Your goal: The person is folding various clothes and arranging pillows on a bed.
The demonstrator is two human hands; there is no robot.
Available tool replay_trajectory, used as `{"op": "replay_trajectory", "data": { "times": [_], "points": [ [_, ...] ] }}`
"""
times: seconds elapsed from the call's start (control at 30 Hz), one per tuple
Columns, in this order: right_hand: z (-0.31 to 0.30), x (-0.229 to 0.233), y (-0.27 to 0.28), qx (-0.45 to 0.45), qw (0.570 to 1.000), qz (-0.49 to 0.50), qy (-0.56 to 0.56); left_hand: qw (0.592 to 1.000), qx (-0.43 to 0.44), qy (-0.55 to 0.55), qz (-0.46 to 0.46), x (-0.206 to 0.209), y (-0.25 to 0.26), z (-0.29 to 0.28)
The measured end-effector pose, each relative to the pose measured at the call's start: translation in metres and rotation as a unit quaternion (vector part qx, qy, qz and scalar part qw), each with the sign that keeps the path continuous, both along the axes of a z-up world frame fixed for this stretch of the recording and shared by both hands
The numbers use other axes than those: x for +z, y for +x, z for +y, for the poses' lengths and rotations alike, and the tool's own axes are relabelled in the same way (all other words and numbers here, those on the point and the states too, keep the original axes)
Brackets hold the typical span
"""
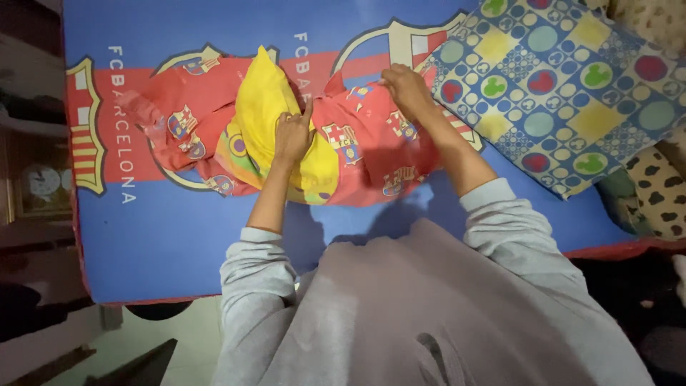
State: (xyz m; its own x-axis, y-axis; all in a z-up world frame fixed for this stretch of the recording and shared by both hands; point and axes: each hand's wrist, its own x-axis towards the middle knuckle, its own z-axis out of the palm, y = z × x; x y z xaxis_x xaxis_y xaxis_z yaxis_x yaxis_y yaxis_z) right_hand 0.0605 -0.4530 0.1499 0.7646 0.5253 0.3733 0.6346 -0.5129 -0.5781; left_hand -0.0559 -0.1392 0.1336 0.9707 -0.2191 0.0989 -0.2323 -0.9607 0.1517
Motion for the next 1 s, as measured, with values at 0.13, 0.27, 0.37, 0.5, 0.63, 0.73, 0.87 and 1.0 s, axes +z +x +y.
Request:
{"op": "replay_trajectory", "data": {
  "times": [0.13,0.27,0.37,0.5,0.63,0.73,0.87,1.0],
  "points": [
    [-0.023,-0.009,0.020,-0.036,0.999,-0.003,0.001,1.000,-0.025,0.005,-0.010,-0.012,0.011,0.014],
    [-0.078,-0.035,0.047,-0.122,0.992,-0.039,0.008,0.999,-0.011,0.014,-0.038,-0.004,0.006,0.037],
    [-0.126,-0.050,0.063,-0.192,0.979,-0.066,-0.012,0.999,0.028,0.009,-0.027,0.009,0.002,0.049],
    [-0.165,-0.060,0.061,-0.275,0.958,-0.047,-0.061,0.997,0.068,-0.020,-0.003,0.011,-0.004,0.055],
    [-0.157,-0.101,0.059,-0.343,0.935,0.056,-0.063,0.998,0.043,-0.034,-0.013,0.000,-0.004,0.048],
    [-0.098,-0.054,0.026,-0.297,0.950,-0.004,-0.098,0.998,0.048,-0.031,-0.002,-0.004,-0.001,0.037],
    [-0.014,-0.010,-0.002,-0.083,0.990,-0.081,-0.078,0.999,0.025,0.004,-0.021,0.001,-0.004,0.024],
    [0.047,0.011,-0.009,0.022,0.988,-0.082,-0.129,0.999,-0.004,-0.007,-0.043,0.005,-0.009,0.022]
  ]
}}
